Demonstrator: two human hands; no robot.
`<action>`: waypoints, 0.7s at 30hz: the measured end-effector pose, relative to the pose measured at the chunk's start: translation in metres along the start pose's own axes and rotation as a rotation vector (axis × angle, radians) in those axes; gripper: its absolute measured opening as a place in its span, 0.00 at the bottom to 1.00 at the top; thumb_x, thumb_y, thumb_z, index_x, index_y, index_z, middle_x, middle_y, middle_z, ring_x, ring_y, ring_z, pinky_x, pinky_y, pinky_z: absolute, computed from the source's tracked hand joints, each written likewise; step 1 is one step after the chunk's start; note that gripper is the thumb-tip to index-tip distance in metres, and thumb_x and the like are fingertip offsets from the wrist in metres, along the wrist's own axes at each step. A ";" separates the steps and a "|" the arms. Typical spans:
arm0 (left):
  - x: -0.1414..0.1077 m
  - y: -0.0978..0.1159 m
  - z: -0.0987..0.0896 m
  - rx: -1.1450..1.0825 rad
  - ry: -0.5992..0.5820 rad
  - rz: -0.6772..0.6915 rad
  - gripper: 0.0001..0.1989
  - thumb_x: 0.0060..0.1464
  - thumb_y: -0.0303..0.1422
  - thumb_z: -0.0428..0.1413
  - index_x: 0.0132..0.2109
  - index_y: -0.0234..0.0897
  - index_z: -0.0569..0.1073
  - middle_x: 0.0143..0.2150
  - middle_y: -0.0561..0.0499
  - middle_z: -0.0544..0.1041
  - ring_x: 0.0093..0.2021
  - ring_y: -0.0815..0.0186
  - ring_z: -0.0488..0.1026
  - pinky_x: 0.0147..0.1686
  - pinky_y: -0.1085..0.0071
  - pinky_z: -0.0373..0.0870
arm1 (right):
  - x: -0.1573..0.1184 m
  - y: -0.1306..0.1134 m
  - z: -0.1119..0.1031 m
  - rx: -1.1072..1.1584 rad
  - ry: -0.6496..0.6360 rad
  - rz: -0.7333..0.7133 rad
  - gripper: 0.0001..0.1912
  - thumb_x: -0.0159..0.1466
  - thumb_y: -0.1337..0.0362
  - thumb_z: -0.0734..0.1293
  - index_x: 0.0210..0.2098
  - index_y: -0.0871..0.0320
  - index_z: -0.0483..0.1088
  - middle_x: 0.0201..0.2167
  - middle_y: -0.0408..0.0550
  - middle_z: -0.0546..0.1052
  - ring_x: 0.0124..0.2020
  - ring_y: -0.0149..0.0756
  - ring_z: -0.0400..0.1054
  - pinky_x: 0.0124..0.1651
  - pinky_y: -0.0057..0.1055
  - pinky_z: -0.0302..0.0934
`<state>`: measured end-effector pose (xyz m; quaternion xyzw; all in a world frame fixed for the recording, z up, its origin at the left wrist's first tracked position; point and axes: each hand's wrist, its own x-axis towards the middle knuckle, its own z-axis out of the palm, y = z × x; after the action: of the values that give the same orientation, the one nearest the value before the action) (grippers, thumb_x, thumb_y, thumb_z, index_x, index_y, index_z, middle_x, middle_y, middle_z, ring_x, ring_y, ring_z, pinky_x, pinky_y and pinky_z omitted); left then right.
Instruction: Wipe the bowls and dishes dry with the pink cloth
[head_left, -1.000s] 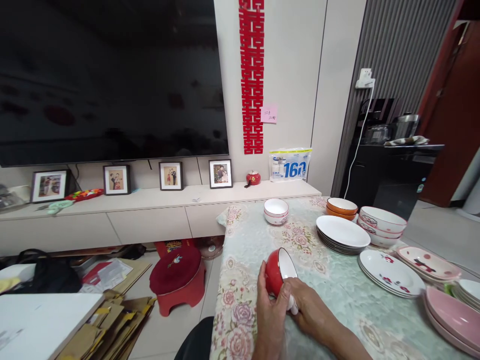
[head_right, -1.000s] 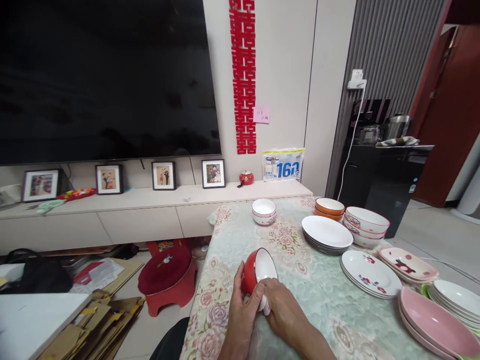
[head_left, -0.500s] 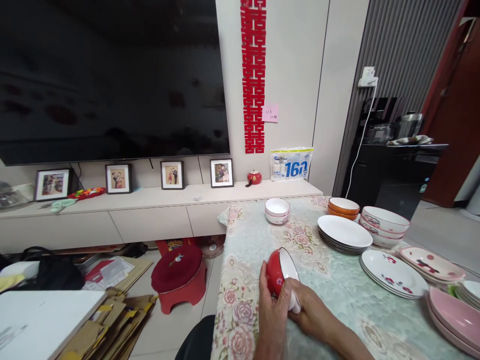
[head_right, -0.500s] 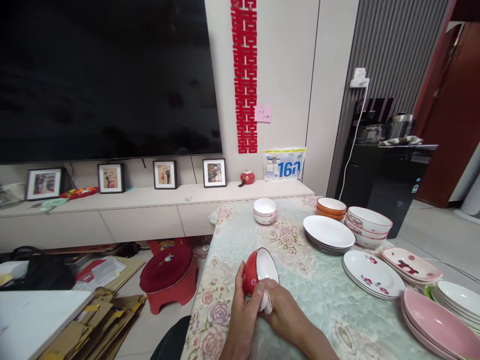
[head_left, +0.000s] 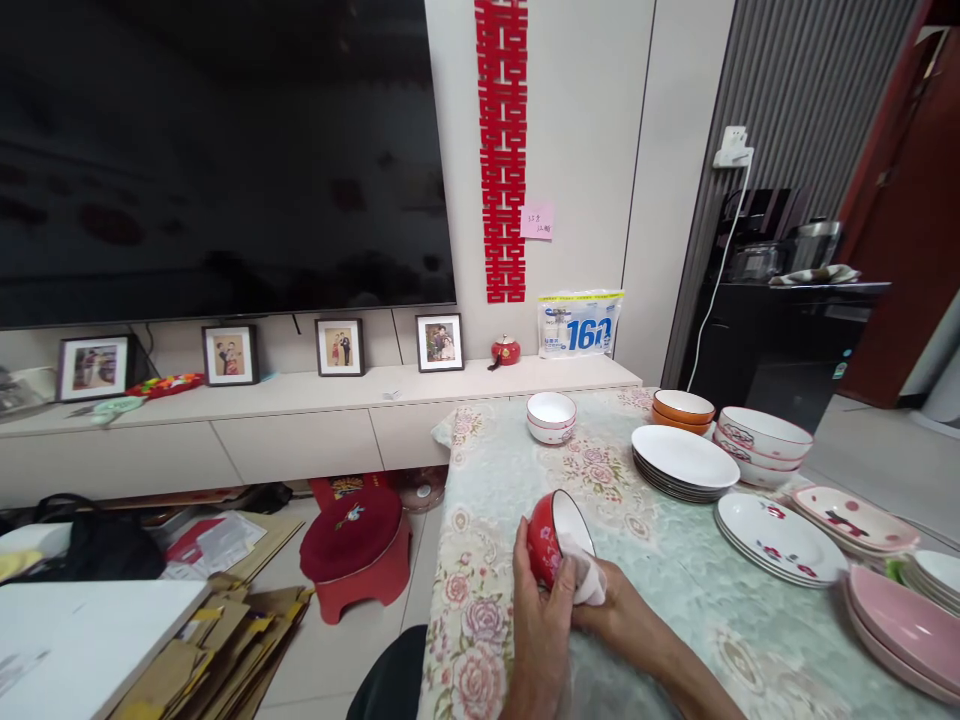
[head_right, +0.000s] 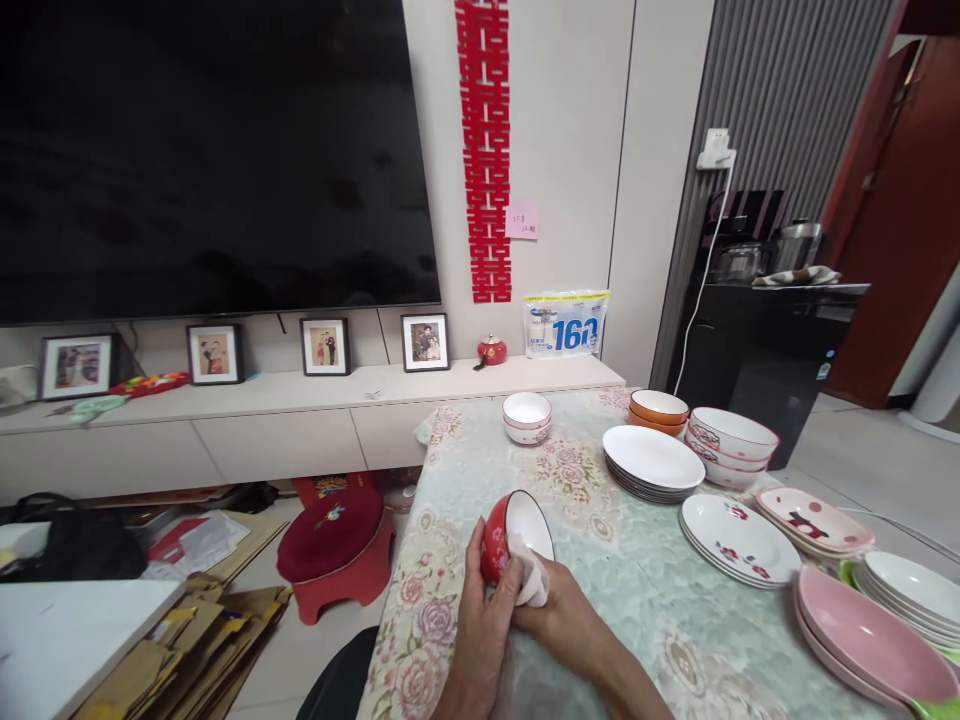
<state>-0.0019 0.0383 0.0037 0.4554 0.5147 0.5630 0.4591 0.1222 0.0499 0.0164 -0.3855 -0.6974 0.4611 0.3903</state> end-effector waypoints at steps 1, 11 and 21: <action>0.000 -0.001 0.000 -0.001 -0.003 0.001 0.42 0.56 0.45 0.57 0.70 0.31 0.52 0.73 0.38 0.54 0.72 0.54 0.53 0.68 0.64 0.53 | -0.001 0.003 0.000 -0.120 -0.007 -0.043 0.04 0.57 0.67 0.66 0.31 0.57 0.65 0.32 0.44 0.71 0.34 0.36 0.64 0.39 0.31 0.60; 0.000 -0.002 -0.001 -0.012 -0.020 0.000 0.41 0.57 0.45 0.56 0.70 0.32 0.51 0.74 0.38 0.52 0.73 0.55 0.51 0.68 0.63 0.52 | -0.002 0.010 0.000 -0.339 0.048 -0.093 0.05 0.59 0.69 0.65 0.27 0.57 0.64 0.30 0.43 0.71 0.33 0.36 0.65 0.38 0.30 0.58; -0.001 0.003 0.001 0.007 -0.009 -0.009 0.43 0.55 0.46 0.56 0.70 0.30 0.52 0.73 0.37 0.54 0.72 0.54 0.52 0.68 0.63 0.52 | 0.000 0.006 0.003 -0.147 0.034 -0.017 0.03 0.57 0.67 0.66 0.31 0.57 0.66 0.32 0.44 0.72 0.34 0.36 0.65 0.39 0.30 0.60</action>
<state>-0.0006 0.0375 0.0071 0.4571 0.5166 0.5571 0.4625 0.1210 0.0503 0.0101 -0.4149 -0.7261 0.3986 0.3765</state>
